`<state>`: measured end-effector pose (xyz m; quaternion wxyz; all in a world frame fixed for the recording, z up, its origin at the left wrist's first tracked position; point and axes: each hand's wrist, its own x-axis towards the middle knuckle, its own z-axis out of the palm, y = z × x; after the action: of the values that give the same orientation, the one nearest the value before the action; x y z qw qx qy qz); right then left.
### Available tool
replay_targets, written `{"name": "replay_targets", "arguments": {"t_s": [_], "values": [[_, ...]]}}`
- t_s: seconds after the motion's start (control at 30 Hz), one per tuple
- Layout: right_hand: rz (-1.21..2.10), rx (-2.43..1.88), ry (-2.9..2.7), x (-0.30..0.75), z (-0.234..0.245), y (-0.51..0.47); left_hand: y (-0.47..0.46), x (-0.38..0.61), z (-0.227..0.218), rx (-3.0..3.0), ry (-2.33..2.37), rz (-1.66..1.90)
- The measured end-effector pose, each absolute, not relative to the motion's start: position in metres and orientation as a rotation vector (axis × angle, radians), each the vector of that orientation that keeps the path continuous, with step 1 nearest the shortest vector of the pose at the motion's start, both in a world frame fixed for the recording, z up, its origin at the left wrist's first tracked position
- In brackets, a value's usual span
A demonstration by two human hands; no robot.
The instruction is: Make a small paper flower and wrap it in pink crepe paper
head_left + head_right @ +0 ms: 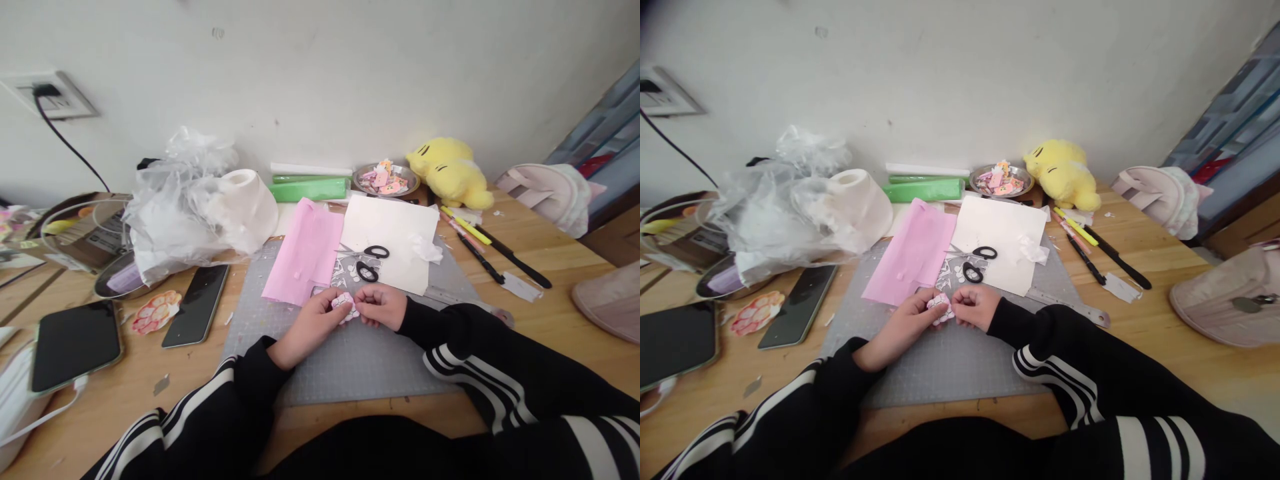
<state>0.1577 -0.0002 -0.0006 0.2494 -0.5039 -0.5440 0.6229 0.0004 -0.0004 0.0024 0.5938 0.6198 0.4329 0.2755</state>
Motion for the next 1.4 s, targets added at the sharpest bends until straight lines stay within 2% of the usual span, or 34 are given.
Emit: {"name": "replay_targets", "arguments": {"t_s": [0.9,1.4], "values": [[1.725,-1.357,-1.523,0.158,0.0003,-0.0029,-0.0009,0.0028,0.0079,1.264,1.028,0.755],[1.736,-1.304,-1.448,0.1575,-0.0051,0.0014,-0.0014,0.0021,0.008,1.327,1.006,0.705]]}}
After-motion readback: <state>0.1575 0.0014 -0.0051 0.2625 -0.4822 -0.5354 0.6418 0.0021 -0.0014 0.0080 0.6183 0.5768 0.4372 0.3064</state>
